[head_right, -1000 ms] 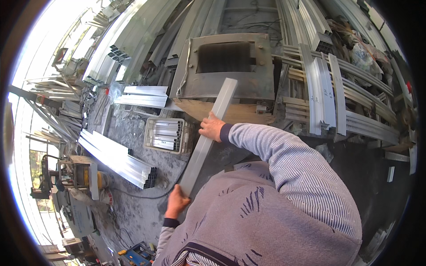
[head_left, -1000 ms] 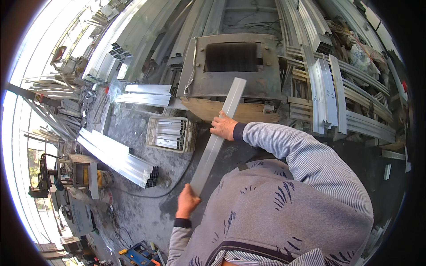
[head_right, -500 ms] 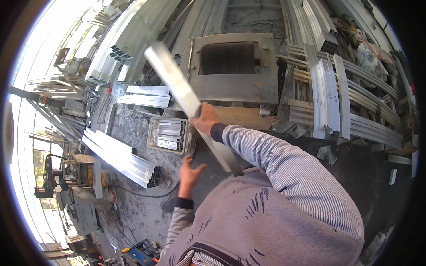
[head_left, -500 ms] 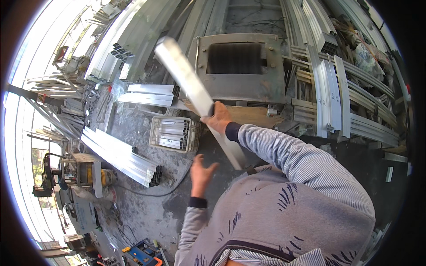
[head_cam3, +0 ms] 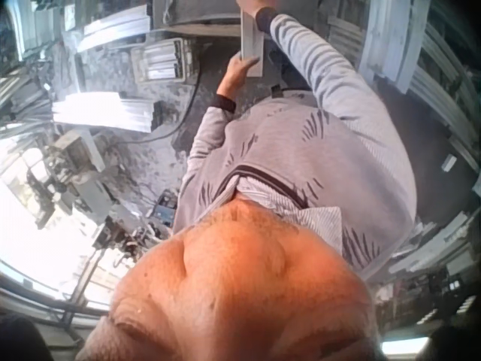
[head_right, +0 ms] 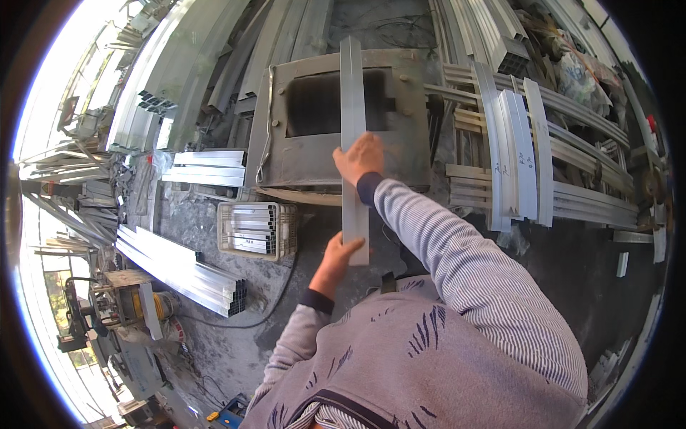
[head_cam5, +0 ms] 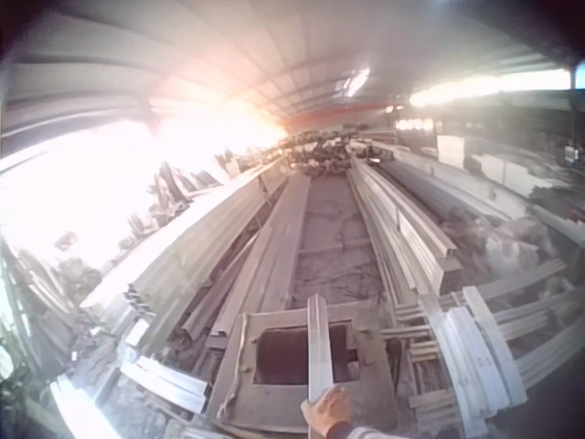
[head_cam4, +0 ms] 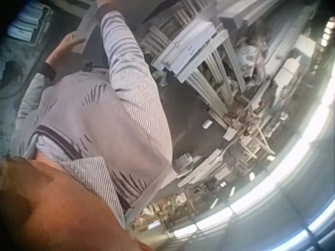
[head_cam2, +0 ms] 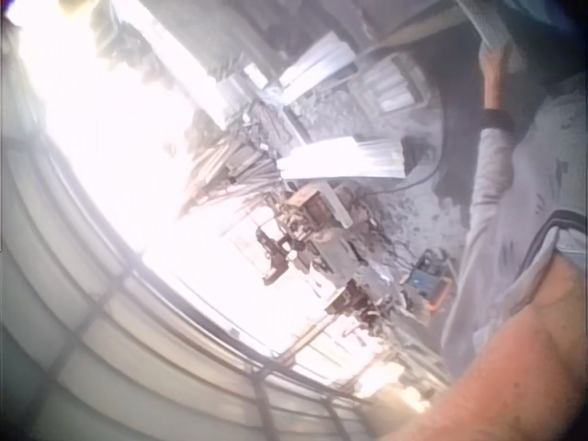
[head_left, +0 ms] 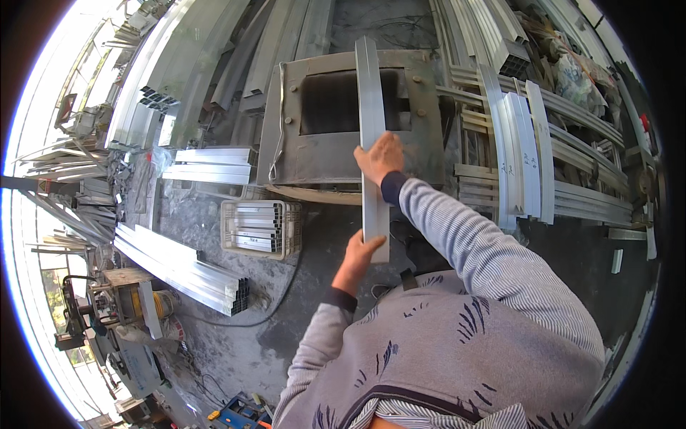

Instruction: The person repeatedly picks up long metal profiles, places them into a machine slot, and removes them without visible cutting or finishing. The person handles the profiles one at a time and stacks them nearby after each cycle.

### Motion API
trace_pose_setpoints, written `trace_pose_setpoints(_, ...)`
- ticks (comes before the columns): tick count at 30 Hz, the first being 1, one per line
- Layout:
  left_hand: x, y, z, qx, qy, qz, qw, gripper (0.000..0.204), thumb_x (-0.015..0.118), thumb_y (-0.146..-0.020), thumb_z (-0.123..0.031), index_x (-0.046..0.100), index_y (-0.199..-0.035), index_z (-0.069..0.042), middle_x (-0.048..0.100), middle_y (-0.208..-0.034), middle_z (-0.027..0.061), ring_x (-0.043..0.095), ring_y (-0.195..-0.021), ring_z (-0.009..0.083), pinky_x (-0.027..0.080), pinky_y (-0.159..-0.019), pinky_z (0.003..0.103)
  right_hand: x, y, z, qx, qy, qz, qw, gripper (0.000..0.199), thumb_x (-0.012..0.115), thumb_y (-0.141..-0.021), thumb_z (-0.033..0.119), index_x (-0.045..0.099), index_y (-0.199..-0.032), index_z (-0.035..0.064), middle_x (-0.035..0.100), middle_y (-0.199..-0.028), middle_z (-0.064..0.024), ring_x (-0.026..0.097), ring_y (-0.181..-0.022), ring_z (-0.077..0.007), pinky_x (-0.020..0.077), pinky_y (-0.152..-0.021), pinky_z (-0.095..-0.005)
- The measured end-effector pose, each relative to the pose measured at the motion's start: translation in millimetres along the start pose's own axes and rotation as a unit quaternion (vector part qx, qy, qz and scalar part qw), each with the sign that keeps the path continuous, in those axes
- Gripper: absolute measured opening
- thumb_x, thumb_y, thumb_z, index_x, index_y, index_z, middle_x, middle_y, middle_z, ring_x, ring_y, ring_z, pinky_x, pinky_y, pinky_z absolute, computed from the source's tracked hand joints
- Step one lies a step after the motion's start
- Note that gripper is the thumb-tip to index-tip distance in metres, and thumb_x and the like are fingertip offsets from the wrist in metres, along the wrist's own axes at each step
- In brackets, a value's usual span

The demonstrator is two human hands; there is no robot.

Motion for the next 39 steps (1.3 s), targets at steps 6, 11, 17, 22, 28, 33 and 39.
trace_pose_setpoints(6,1,-78,-73,-0.070,0.154,0.086,0.982,0.049,0.076,-0.100,-0.030,0.060,-0.134,0.002,0.072,-0.117,0.0158,0.077,-0.102,0.0308,0.065,-0.079,0.043,-9,-99,45,-0.088,0.150,-0.089,0.981,0.076,0.072,-0.086,0.036,0.048,-0.144,-0.0071,0.051,-0.140,-0.0193,0.049,-0.133,-0.0354,0.0454,-0.106,-0.0529)
trace_pose_setpoints(11,-3,-84,-67,-0.059,0.144,0.104,0.982,0.055,0.079,-0.097,-0.033,0.059,-0.138,0.000,0.072,-0.121,0.0145,0.076,-0.107,0.0286,0.063,-0.085,0.041,6,-103,41,-0.108,0.207,-0.067,0.970,0.080,0.066,-0.091,0.032,0.038,-0.156,-0.0046,0.041,-0.147,-0.0215,0.046,-0.133,-0.0365,0.0445,-0.106,-0.0523)
trace_pose_setpoints(17,-8,-30,15,-0.046,0.129,0.115,0.984,0.057,0.080,-0.095,-0.037,0.059,-0.135,-0.003,0.072,-0.115,0.0116,0.073,-0.103,0.0231,0.058,-0.091,0.039,24,-10,13,-0.132,0.219,-0.078,0.963,0.089,0.071,-0.091,0.031,0.030,-0.160,-0.0061,0.037,-0.147,-0.0276,0.048,-0.129,-0.0413,0.0471,-0.102,-0.0519)
trace_pose_setpoints(22,-21,18,66,-0.063,0.133,0.109,0.983,0.060,0.079,-0.095,-0.038,0.058,-0.138,-0.002,0.070,-0.123,0.0115,0.072,-0.107,0.0238,0.058,-0.090,0.039,37,53,-1,-0.108,0.194,-0.015,0.975,0.091,0.070,-0.092,0.030,0.026,-0.163,-0.0069,0.032,-0.152,-0.0285,0.047,-0.129,-0.0411,0.0456,-0.104,-0.0497)
trace_pose_setpoints(28,-28,54,95,-0.067,0.126,0.111,0.984,0.060,0.080,-0.094,-0.038,0.058,-0.137,-0.003,0.070,-0.120,0.0116,0.071,-0.106,0.0231,0.058,-0.091,0.038,37,95,-9,-0.088,0.179,-0.019,0.980,0.096,0.073,-0.091,0.031,0.022,-0.165,-0.0046,0.032,-0.153,-0.0285,0.051,-0.127,-0.0403,0.0476,-0.104,-0.0473)
trace_pose_setpoints(33,-45,104,144,-0.097,0.137,0.110,0.980,0.060,0.082,-0.093,-0.037,0.058,-0.136,-0.002,0.070,-0.118,0.0115,0.070,-0.107,0.0228,0.057,-0.094,0.038,57,166,-22,-0.094,0.196,-0.021,0.976,0.098,0.073,-0.090,0.030,0.021,-0.165,-0.0036,0.032,-0.154,-0.0314,0.053,-0.125,-0.0427,0.0492,-0.103,-0.0481)
trace_pose_setpoints(39,-69,156,191,-0.132,0.142,0.032,0.980,0.057,0.078,-0.097,-0.033,0.062,-0.140,0.001,0.072,-0.125,0.0096,0.068,-0.108,0.0199,0.052,-0.101,0.034,79,222,-31,-0.094,0.145,0.039,0.984,0.100,0.073,-0.091,0.032,0.018,-0.166,-0.0034,0.028,-0.158,-0.0339,0.050,-0.128,-0.0447,0.0487,-0.102,-0.0512)
Point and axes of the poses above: each hand's wrist, its own y-axis away from the middle knuckle, its own x-axis out of the palm, z = x × y, the point moved 5 cm from there along -y, towards the middle knuckle
